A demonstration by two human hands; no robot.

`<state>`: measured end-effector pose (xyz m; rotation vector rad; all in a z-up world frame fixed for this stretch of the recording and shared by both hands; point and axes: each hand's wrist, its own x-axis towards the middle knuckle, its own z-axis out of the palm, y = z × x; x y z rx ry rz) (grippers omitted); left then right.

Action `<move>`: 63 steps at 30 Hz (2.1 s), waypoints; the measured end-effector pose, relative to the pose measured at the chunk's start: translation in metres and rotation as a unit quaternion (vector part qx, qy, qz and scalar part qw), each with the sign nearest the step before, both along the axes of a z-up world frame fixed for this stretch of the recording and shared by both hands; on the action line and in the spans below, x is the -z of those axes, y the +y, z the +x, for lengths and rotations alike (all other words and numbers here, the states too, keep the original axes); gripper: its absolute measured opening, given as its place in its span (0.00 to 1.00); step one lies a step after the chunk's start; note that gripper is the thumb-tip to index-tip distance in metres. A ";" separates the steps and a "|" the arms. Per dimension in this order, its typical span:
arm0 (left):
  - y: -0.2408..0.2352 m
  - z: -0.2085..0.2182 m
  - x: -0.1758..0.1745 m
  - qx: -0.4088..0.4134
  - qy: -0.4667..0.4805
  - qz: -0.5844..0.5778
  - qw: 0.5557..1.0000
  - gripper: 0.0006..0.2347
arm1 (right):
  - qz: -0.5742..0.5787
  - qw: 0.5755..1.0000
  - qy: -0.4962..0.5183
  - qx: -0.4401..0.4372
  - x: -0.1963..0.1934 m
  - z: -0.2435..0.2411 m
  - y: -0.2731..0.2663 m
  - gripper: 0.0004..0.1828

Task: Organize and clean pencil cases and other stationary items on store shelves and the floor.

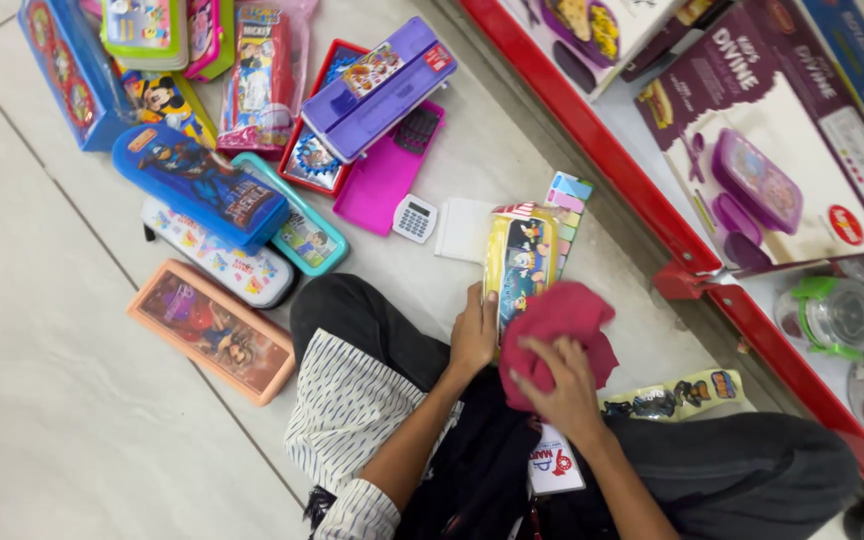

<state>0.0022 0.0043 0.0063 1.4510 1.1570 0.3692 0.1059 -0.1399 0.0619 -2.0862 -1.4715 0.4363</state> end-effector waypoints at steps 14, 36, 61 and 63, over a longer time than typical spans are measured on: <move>0.067 0.005 0.003 -0.033 -0.041 0.262 0.964 0.23 | 0.114 0.988 -0.075 0.066 0.021 0.026 0.062 0.28; 0.070 0.002 0.016 -0.014 -0.229 0.101 0.968 0.22 | 0.215 0.959 -0.184 0.019 0.015 0.002 0.059 0.37; 0.040 0.010 0.123 -0.121 -0.444 -0.404 0.791 0.20 | 0.080 0.993 -0.036 -0.080 -0.007 0.001 0.109 0.32; 0.047 0.009 0.079 -0.098 -0.408 -0.403 0.813 0.19 | 0.076 0.995 -0.062 -0.019 -0.001 0.015 0.135 0.29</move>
